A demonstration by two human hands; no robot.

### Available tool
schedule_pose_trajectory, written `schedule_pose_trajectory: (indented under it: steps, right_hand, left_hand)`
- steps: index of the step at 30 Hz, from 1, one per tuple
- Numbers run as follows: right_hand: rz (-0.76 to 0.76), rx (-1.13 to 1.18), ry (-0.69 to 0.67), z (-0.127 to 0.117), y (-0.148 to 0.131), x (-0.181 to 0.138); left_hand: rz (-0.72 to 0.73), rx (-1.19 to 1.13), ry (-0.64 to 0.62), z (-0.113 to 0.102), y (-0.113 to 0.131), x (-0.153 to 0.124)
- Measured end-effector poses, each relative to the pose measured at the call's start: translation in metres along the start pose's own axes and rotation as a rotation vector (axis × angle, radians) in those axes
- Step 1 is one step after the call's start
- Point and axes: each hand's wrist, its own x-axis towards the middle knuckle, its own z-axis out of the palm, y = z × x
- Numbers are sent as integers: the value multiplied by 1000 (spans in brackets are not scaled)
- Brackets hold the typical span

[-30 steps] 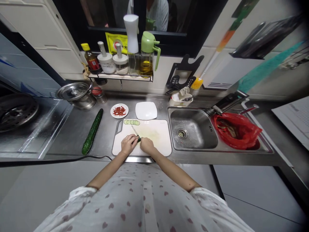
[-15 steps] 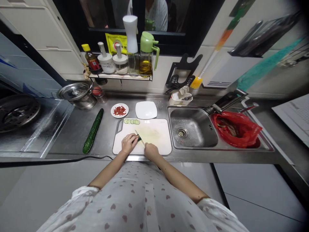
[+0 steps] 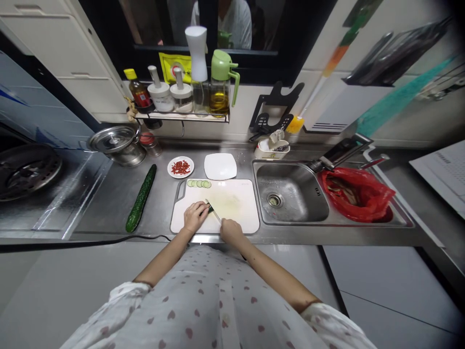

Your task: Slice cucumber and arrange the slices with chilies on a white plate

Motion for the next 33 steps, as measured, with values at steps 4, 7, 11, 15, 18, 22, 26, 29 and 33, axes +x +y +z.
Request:
schedule_pose_trajectory:
  steps: [4,7,11,15,18,22,26,29,33]
  right_hand:
    - [-1,17,-4,-8,-8,10]
    - [-5,22,-3,-13,-13,21]
    - [-9,37,11,-18,-20,33]
    - [7,61,7,-25,-27,41]
    - [8,69,4,-29,-30,44]
    - [-21,81,25,-32,-24,46]
    - [-34,82,49,-31,-15,44]
    - [-30,68,53,-29,-9,40]
    - [-29,17,92,-24,-3,34]
  left_hand:
    - [0,0,-8,0,0,0]
    - [0,-4,-8,0,-1,-1]
    - [0,-4,-5,1,-1,-1]
    - [-3,4,-3,0,0,-1]
    - [0,8,-6,-1,1,-1]
    - [8,7,-1,-1,2,-1]
    - [13,12,2,-1,3,0]
    - [18,7,1,-3,3,1]
    - [9,19,14,-4,7,3]
